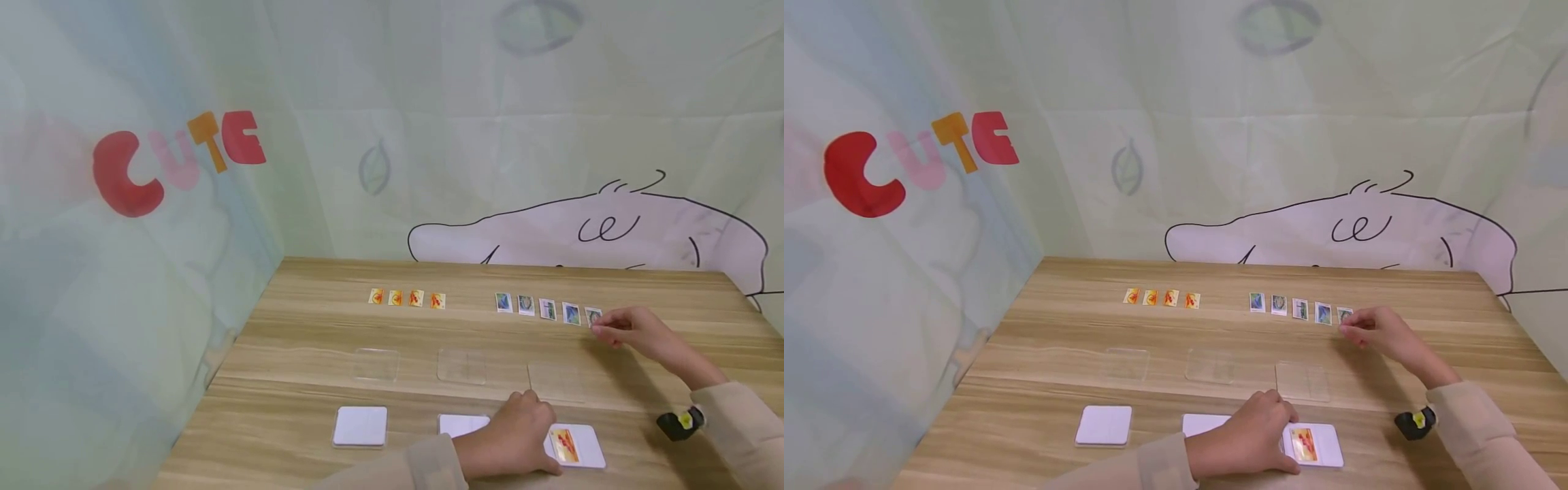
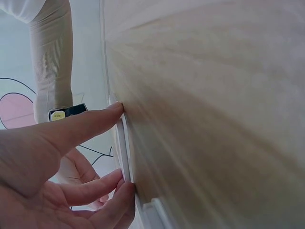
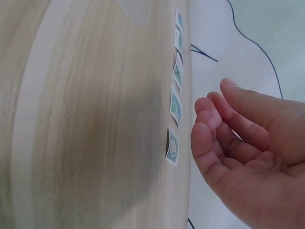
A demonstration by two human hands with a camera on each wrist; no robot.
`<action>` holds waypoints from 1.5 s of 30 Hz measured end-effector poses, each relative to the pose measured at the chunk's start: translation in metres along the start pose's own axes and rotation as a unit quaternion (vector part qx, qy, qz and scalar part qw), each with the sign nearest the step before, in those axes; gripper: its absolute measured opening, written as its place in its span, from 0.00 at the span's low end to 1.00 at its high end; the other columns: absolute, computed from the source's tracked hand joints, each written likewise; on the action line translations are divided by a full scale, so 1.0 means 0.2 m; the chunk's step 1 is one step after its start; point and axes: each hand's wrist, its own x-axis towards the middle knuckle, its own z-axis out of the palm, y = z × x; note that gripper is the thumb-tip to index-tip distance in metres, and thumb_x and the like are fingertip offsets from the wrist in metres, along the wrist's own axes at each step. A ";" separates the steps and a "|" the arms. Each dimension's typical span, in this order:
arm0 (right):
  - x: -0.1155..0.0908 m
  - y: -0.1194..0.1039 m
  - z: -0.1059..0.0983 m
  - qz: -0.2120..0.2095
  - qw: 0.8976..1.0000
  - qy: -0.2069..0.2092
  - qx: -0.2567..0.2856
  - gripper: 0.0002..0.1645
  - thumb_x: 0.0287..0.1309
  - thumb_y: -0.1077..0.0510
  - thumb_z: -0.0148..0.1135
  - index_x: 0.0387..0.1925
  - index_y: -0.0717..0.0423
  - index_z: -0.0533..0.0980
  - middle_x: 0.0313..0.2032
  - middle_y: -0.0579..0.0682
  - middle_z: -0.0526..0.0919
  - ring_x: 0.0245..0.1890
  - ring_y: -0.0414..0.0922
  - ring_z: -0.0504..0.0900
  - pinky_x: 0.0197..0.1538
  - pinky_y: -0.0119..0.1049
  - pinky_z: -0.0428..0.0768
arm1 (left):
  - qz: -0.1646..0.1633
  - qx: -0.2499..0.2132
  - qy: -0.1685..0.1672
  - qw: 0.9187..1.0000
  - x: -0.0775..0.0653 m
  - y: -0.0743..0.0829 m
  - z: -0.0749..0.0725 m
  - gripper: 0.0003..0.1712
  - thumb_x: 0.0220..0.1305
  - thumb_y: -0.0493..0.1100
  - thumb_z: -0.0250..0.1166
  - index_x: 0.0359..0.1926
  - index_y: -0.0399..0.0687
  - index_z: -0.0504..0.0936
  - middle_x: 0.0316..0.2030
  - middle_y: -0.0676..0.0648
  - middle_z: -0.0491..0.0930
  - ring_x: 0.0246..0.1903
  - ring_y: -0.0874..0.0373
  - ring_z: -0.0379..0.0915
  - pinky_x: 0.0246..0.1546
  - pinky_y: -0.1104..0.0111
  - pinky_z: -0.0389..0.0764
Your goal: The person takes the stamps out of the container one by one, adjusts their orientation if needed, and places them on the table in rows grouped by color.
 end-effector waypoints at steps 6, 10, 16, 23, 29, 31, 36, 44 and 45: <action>-0.03 -0.01 0.02 -0.018 1.000 -0.012 0.013 0.14 0.67 0.61 0.61 0.45 0.72 0.79 0.34 0.53 0.82 0.29 0.42 0.76 0.34 0.34 0.79 | -0.002 0.000 0.001 1.000 0.00 0.00 0.00 0.26 0.43 0.65 0.79 0.38 0.56 0.86 0.30 0.62 0.78 0.32 0.69 0.63 0.35 0.77 0.63; -0.04 -0.02 0.02 -0.028 0.999 -0.020 0.018 0.13 0.67 0.63 0.61 0.45 0.72 0.79 0.34 0.54 0.82 0.29 0.41 0.76 0.33 0.34 0.79 | -0.002 -0.001 0.001 1.000 0.00 0.00 0.00 0.26 0.43 0.64 0.79 0.38 0.55 0.87 0.30 0.62 0.78 0.32 0.69 0.63 0.35 0.77 0.63; -0.06 -0.04 0.04 -0.031 0.999 -0.035 0.026 0.13 0.67 0.64 0.60 0.45 0.74 0.78 0.34 0.55 0.82 0.28 0.40 0.76 0.33 0.34 0.79 | -0.003 0.000 0.003 1.000 0.00 0.00 -0.01 0.26 0.43 0.64 0.80 0.38 0.56 0.87 0.31 0.62 0.78 0.32 0.69 0.63 0.35 0.77 0.63; -0.08 -0.07 0.07 -0.052 0.997 -0.046 0.029 0.12 0.68 0.64 0.60 0.43 0.73 0.79 0.30 0.52 0.80 0.26 0.39 0.75 0.30 0.33 0.78 | -0.003 -0.004 -0.004 1.000 0.00 0.00 -0.01 0.26 0.43 0.64 0.80 0.38 0.55 0.87 0.30 0.62 0.78 0.31 0.69 0.63 0.34 0.77 0.62; -0.11 -0.09 0.10 -0.064 0.996 -0.050 0.031 0.11 0.67 0.64 0.61 0.41 0.71 0.80 0.30 0.51 0.81 0.26 0.38 0.75 0.29 0.33 0.78 | -0.004 -0.004 -0.007 1.000 0.00 0.00 0.00 0.26 0.43 0.64 0.80 0.39 0.56 0.87 0.31 0.62 0.79 0.31 0.69 0.63 0.34 0.77 0.62; -0.12 -0.09 0.11 -0.068 0.996 -0.053 0.032 0.10 0.67 0.64 0.61 0.41 0.71 0.80 0.29 0.50 0.80 0.25 0.38 0.75 0.28 0.33 0.77 | -0.004 -0.003 -0.006 1.000 0.00 0.00 0.00 0.26 0.43 0.64 0.80 0.39 0.56 0.87 0.31 0.62 0.78 0.31 0.69 0.63 0.34 0.77 0.62; -0.13 -0.09 0.13 -0.082 0.994 -0.059 0.037 0.09 0.66 0.65 0.62 0.41 0.69 0.80 0.29 0.50 0.81 0.25 0.38 0.75 0.27 0.33 0.77 | -0.002 -0.004 -0.007 1.000 0.00 0.00 0.00 0.25 0.43 0.64 0.79 0.37 0.55 0.86 0.28 0.62 0.76 0.30 0.69 0.61 0.33 0.78 0.61; -0.15 -0.09 0.15 -0.106 0.991 -0.071 0.038 0.07 0.65 0.66 0.62 0.40 0.69 0.81 0.31 0.50 0.83 0.26 0.38 0.76 0.28 0.33 0.78 | 0.002 0.000 -0.007 1.000 0.01 0.00 0.00 0.25 0.43 0.64 0.79 0.37 0.55 0.86 0.28 0.62 0.76 0.30 0.69 0.61 0.33 0.77 0.61; -0.16 -0.09 0.16 -0.103 0.991 -0.073 0.037 0.07 0.65 0.66 0.62 0.40 0.68 0.81 0.32 0.50 0.83 0.26 0.38 0.76 0.28 0.33 0.78 | 0.002 0.002 -0.006 1.000 0.01 0.00 0.00 0.25 0.43 0.65 0.79 0.36 0.55 0.86 0.27 0.62 0.76 0.30 0.69 0.61 0.33 0.77 0.61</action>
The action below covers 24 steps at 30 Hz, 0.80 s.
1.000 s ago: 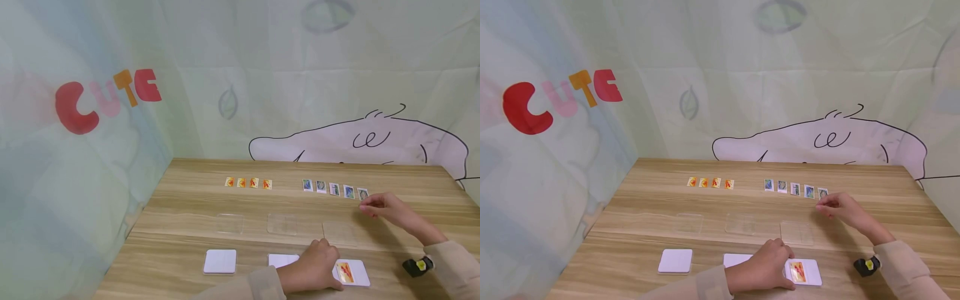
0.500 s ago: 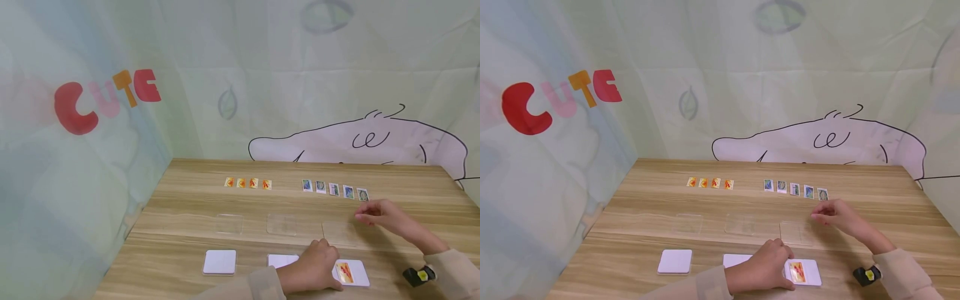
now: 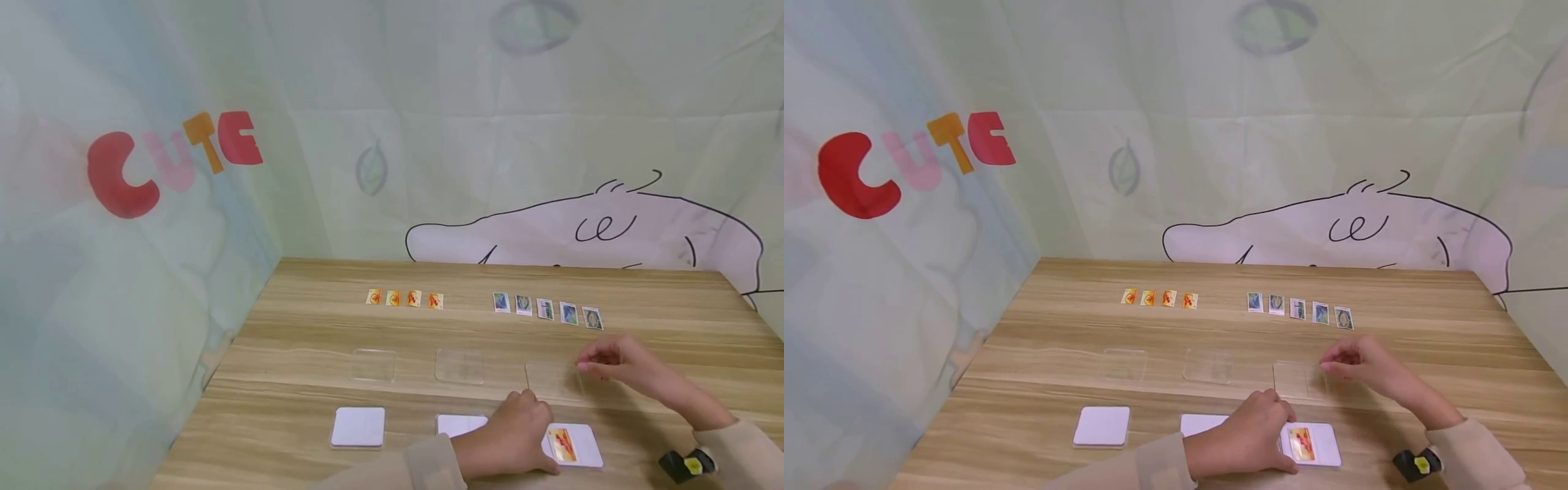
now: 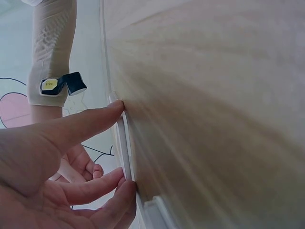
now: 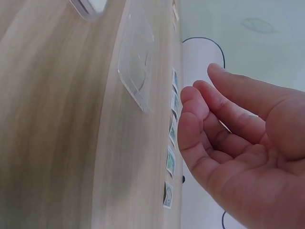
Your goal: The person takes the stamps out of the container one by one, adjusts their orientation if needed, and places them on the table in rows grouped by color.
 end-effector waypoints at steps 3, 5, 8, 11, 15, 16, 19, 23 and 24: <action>-0.01 0.00 0.02 0.007 1.000 -0.006 0.000 0.07 0.66 0.65 0.62 0.41 0.68 0.81 0.32 0.49 0.84 0.27 0.36 0.76 0.29 0.33 0.79 | 0.000 0.005 0.002 1.000 0.00 0.00 0.00 0.25 0.43 0.65 0.79 0.35 0.55 0.86 0.27 0.62 0.75 0.30 0.69 0.61 0.34 0.77 0.61; -0.01 0.00 0.03 -0.002 1.000 -0.008 -0.001 0.07 0.65 0.66 0.62 0.40 0.67 0.81 0.33 0.49 0.84 0.27 0.35 0.76 0.29 0.33 0.79 | 0.000 0.007 0.004 1.000 0.00 0.00 0.00 0.25 0.43 0.65 0.79 0.34 0.55 0.85 0.26 0.62 0.75 0.30 0.69 0.61 0.33 0.77 0.61; -0.02 0.00 0.04 -0.028 1.000 -0.010 0.003 0.05 0.64 0.68 0.62 0.39 0.66 0.82 0.33 0.50 0.85 0.28 0.34 0.77 0.29 0.33 0.79 | 0.004 0.013 0.007 1.000 0.00 0.00 0.01 0.25 0.43 0.65 0.79 0.34 0.56 0.85 0.26 0.62 0.75 0.30 0.69 0.61 0.33 0.77 0.61; -0.03 0.00 0.05 -0.051 0.999 -0.010 0.007 0.04 0.62 0.69 0.63 0.37 0.65 0.82 0.32 0.49 0.85 0.29 0.34 0.78 0.29 0.31 0.79 | 0.005 0.013 0.009 1.000 0.00 0.00 0.00 0.25 0.43 0.66 0.79 0.35 0.55 0.85 0.27 0.62 0.75 0.30 0.69 0.61 0.34 0.77 0.61; -0.03 0.01 0.07 -0.065 0.998 -0.014 0.008 0.04 0.61 0.69 0.64 0.36 0.63 0.83 0.31 0.47 0.85 0.28 0.33 0.76 0.28 0.30 0.77 | 0.005 0.009 0.010 1.000 0.00 0.00 0.00 0.26 0.43 0.66 0.79 0.36 0.55 0.85 0.28 0.62 0.76 0.30 0.69 0.62 0.34 0.77 0.61; -0.04 0.01 0.08 -0.068 0.997 -0.018 0.010 0.04 0.61 0.69 0.64 0.36 0.62 0.83 0.31 0.47 0.85 0.28 0.33 0.76 0.28 0.30 0.76 | 0.005 0.010 0.011 1.000 -0.01 0.00 0.00 0.26 0.43 0.66 0.79 0.36 0.55 0.85 0.28 0.62 0.76 0.30 0.69 0.62 0.35 0.77 0.62; -0.04 0.00 0.10 -0.074 0.997 -0.027 0.016 0.04 0.61 0.69 0.64 0.36 0.62 0.83 0.32 0.47 0.86 0.29 0.33 0.77 0.30 0.30 0.77 | 0.005 0.010 0.014 1.000 -0.01 -0.01 0.00 0.27 0.42 0.66 0.79 0.38 0.55 0.86 0.29 0.62 0.77 0.31 0.69 0.62 0.35 0.77 0.62; -0.04 0.00 0.12 -0.080 0.996 -0.043 0.024 0.04 0.59 0.69 0.66 0.36 0.63 0.83 0.33 0.46 0.87 0.30 0.34 0.79 0.31 0.30 0.78 | 0.001 0.002 0.014 1.000 -0.01 -0.01 0.00 0.30 0.41 0.66 0.80 0.41 0.55 0.86 0.32 0.62 0.79 0.32 0.69 0.64 0.37 0.78 0.63; -0.04 0.00 0.13 -0.080 0.995 -0.046 0.025 0.04 0.59 0.69 0.66 0.36 0.63 0.83 0.33 0.46 0.87 0.31 0.34 0.79 0.32 0.30 0.78 | 0.000 -0.001 0.014 1.000 -0.01 -0.01 0.00 0.31 0.41 0.66 0.80 0.42 0.55 0.87 0.32 0.62 0.80 0.32 0.69 0.64 0.37 0.78 0.63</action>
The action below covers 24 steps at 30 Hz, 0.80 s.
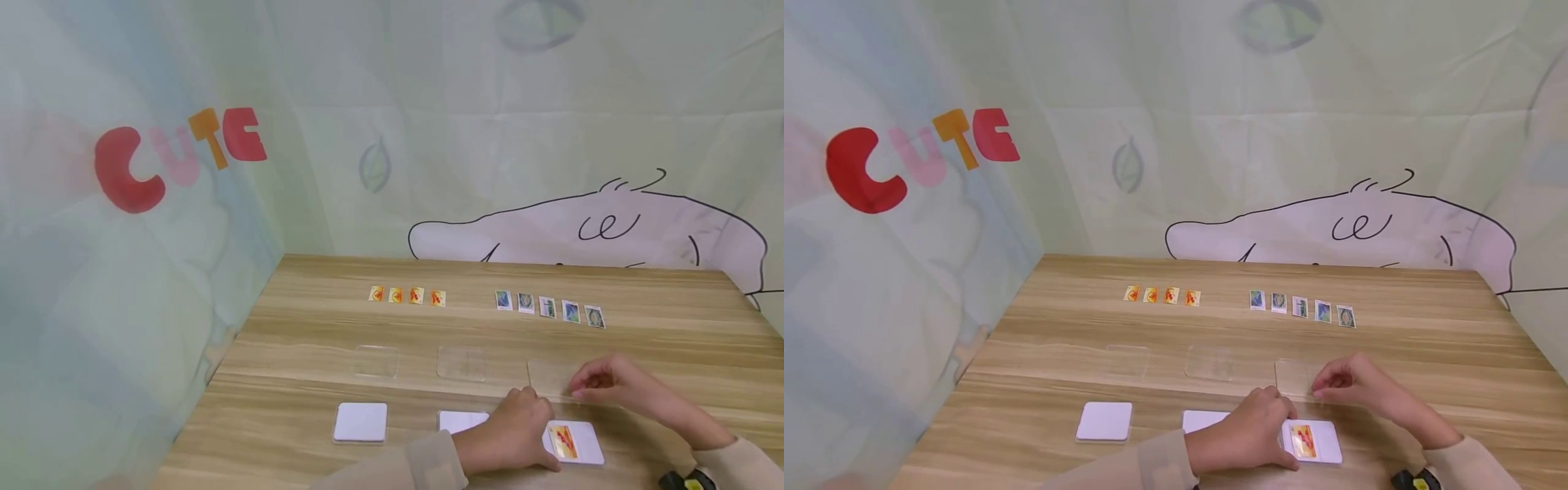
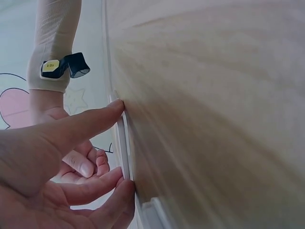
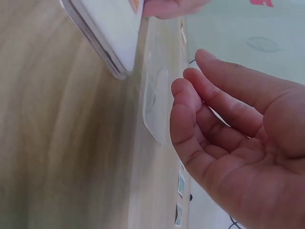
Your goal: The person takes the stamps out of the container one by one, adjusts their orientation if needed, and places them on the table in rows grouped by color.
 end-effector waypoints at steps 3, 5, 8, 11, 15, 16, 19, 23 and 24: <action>0.00 0.00 0.01 -0.007 1.000 -0.009 0.003 0.03 0.58 0.70 0.66 0.36 0.63 0.83 0.33 0.47 0.86 0.31 0.33 0.79 0.32 0.30 0.79 | -0.001 -0.004 0.002 1.000 0.00 0.00 0.00 0.31 0.40 0.65 0.80 0.43 0.54 0.87 0.33 0.62 0.80 0.32 0.69 0.64 0.37 0.78 0.63; -0.01 0.00 0.02 -0.012 1.000 -0.014 0.006 0.04 0.58 0.70 0.66 0.36 0.64 0.83 0.32 0.47 0.86 0.30 0.33 0.79 0.31 0.30 0.79 | 0.000 -0.004 0.005 1.000 0.00 0.00 0.00 0.31 0.40 0.65 0.80 0.42 0.54 0.86 0.33 0.62 0.80 0.32 0.69 0.64 0.37 0.78 0.63; -0.01 0.00 0.04 -0.015 1.000 -0.016 0.014 0.04 0.59 0.70 0.66 0.36 0.64 0.83 0.32 0.48 0.86 0.30 0.32 0.78 0.30 0.30 0.79 | -0.002 -0.004 0.009 1.000 0.00 0.00 0.00 0.31 0.40 0.65 0.80 0.42 0.54 0.86 0.32 0.62 0.79 0.33 0.70 0.64 0.37 0.78 0.63; -0.02 0.00 0.06 -0.016 1.000 -0.014 0.014 0.04 0.58 0.69 0.67 0.36 0.63 0.83 0.32 0.46 0.86 0.30 0.32 0.77 0.29 0.30 0.78 | -0.004 -0.003 0.010 1.000 -0.01 0.00 0.00 0.31 0.41 0.66 0.80 0.42 0.55 0.86 0.32 0.63 0.78 0.33 0.70 0.64 0.37 0.78 0.63; -0.02 0.00 0.08 -0.021 1.000 -0.010 0.002 0.03 0.57 0.68 0.68 0.35 0.61 0.83 0.32 0.42 0.85 0.30 0.30 0.76 0.28 0.30 0.77 | -0.004 -0.001 0.009 1.000 -0.01 0.00 0.00 0.30 0.42 0.66 0.80 0.41 0.55 0.86 0.33 0.63 0.78 0.34 0.70 0.64 0.37 0.78 0.63; -0.02 0.00 0.08 -0.022 1.000 -0.010 0.000 0.03 0.57 0.68 0.68 0.35 0.61 0.83 0.31 0.41 0.85 0.30 0.30 0.75 0.28 0.30 0.77 | -0.004 -0.002 0.009 1.000 -0.01 0.00 0.00 0.30 0.42 0.65 0.80 0.41 0.55 0.86 0.33 0.63 0.78 0.34 0.70 0.65 0.37 0.78 0.63; -0.02 0.00 0.09 -0.030 1.000 -0.008 -0.002 0.03 0.56 0.69 0.68 0.34 0.63 0.82 0.30 0.41 0.84 0.29 0.29 0.75 0.26 0.30 0.76 | -0.004 -0.006 0.010 1.000 -0.01 0.00 0.00 0.29 0.42 0.65 0.80 0.41 0.54 0.86 0.33 0.62 0.78 0.34 0.70 0.65 0.37 0.78 0.63; -0.02 0.01 0.10 -0.041 0.999 -0.008 -0.002 0.04 0.55 0.72 0.68 0.33 0.65 0.82 0.28 0.45 0.84 0.29 0.30 0.75 0.25 0.30 0.76 | -0.004 -0.006 0.011 1.000 -0.02 0.00 0.00 0.30 0.42 0.65 0.80 0.42 0.54 0.86 0.34 0.62 0.79 0.35 0.70 0.65 0.37 0.79 0.63; -0.01 0.01 0.10 -0.041 0.999 -0.009 -0.002 0.04 0.55 0.72 0.68 0.33 0.66 0.81 0.28 0.46 0.84 0.29 0.30 0.75 0.25 0.30 0.76 | -0.003 -0.005 0.011 1.000 -0.02 0.00 0.00 0.30 0.42 0.65 0.80 0.42 0.54 0.86 0.35 0.62 0.79 0.35 0.70 0.66 0.37 0.79 0.63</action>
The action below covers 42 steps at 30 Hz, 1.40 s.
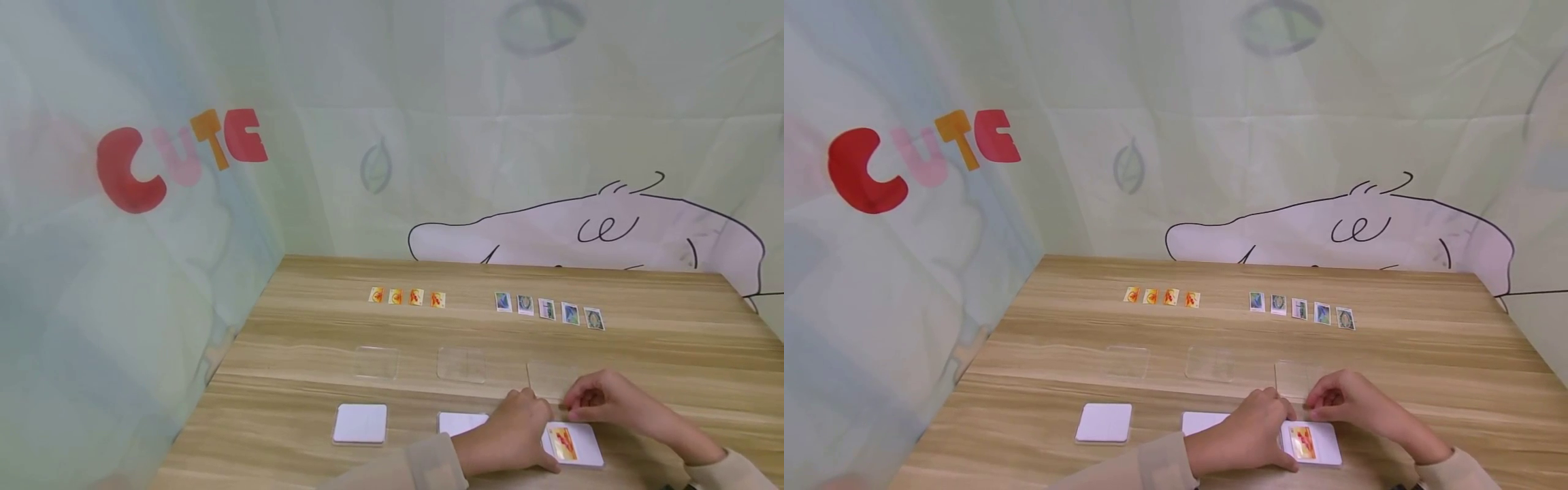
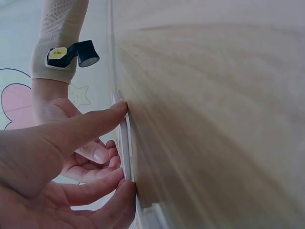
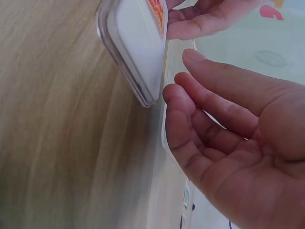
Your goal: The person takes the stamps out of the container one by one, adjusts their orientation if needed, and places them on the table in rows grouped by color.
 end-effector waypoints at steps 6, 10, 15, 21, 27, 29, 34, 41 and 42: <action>0.00 0.00 0.00 0.008 1.000 -0.004 -0.011 0.04 0.55 0.71 0.69 0.33 0.65 0.81 0.29 0.44 0.83 0.29 0.29 0.74 0.26 0.30 0.75 | 0.001 -0.001 -0.001 1.000 0.00 0.00 0.00 0.30 0.42 0.65 0.79 0.43 0.55 0.85 0.35 0.63 0.78 0.36 0.70 0.66 0.38 0.79 0.63; 0.00 -0.01 0.01 0.010 1.000 -0.010 -0.015 0.04 0.54 0.70 0.69 0.34 0.64 0.82 0.30 0.41 0.82 0.29 0.29 0.74 0.27 0.30 0.76 | 0.002 0.001 0.002 1.000 -0.01 0.00 0.00 0.29 0.43 0.65 0.79 0.42 0.55 0.85 0.35 0.63 0.78 0.36 0.70 0.65 0.38 0.79 0.63; 0.00 -0.02 0.01 0.016 1.000 -0.011 -0.013 0.04 0.54 0.70 0.70 0.33 0.64 0.82 0.29 0.43 0.83 0.30 0.29 0.74 0.27 0.30 0.76 | 0.003 0.001 0.003 1.000 -0.01 0.00 0.00 0.29 0.42 0.65 0.80 0.41 0.55 0.85 0.34 0.63 0.77 0.35 0.70 0.65 0.38 0.79 0.63; 0.00 -0.02 0.03 0.006 1.000 -0.017 -0.008 0.05 0.53 0.70 0.71 0.33 0.65 0.82 0.29 0.49 0.83 0.30 0.30 0.75 0.28 0.30 0.77 | 0.001 0.003 -0.001 1.000 0.00 0.00 0.01 0.27 0.42 0.65 0.80 0.38 0.56 0.83 0.30 0.63 0.75 0.32 0.70 0.63 0.36 0.78 0.62; 0.00 -0.03 0.03 0.018 1.000 -0.023 -0.010 0.05 0.54 0.70 0.70 0.34 0.64 0.82 0.29 0.45 0.83 0.30 0.30 0.74 0.28 0.30 0.76 | 0.002 0.008 0.001 1.000 0.00 0.00 0.00 0.27 0.42 0.65 0.80 0.36 0.56 0.82 0.27 0.63 0.72 0.31 0.70 0.61 0.35 0.78 0.61; 0.00 -0.03 0.04 0.019 0.999 -0.023 -0.012 0.05 0.54 0.69 0.70 0.34 0.64 0.82 0.29 0.44 0.82 0.29 0.30 0.73 0.27 0.30 0.76 | 0.001 0.007 0.001 1.000 0.00 0.00 0.01 0.27 0.42 0.65 0.80 0.35 0.56 0.82 0.27 0.63 0.72 0.31 0.70 0.61 0.35 0.78 0.61; 0.01 -0.04 0.05 0.003 0.999 -0.022 -0.025 0.05 0.53 0.68 0.71 0.33 0.62 0.82 0.29 0.42 0.81 0.29 0.30 0.73 0.26 0.30 0.76 | 0.000 0.003 0.001 1.000 0.00 0.01 0.01 0.26 0.42 0.65 0.80 0.36 0.56 0.82 0.27 0.63 0.73 0.30 0.70 0.61 0.35 0.78 0.61; 0.01 -0.04 0.07 -0.017 0.999 -0.016 -0.034 0.06 0.52 0.68 0.72 0.31 0.59 0.82 0.28 0.41 0.80 0.28 0.30 0.73 0.24 0.30 0.75 | 0.001 -0.003 0.001 1.000 0.00 0.00 0.00 0.26 0.42 0.64 0.80 0.34 0.55 0.82 0.25 0.63 0.72 0.29 0.69 0.60 0.35 0.78 0.61; 0.01 -0.05 0.07 -0.018 0.999 -0.015 -0.034 0.06 0.52 0.68 0.73 0.31 0.59 0.82 0.28 0.42 0.80 0.27 0.30 0.73 0.24 0.30 0.74 | 0.000 -0.005 -0.001 1.000 0.00 0.00 0.00 0.26 0.42 0.64 0.80 0.34 0.55 0.82 0.25 0.63 0.72 0.29 0.69 0.60 0.35 0.78 0.61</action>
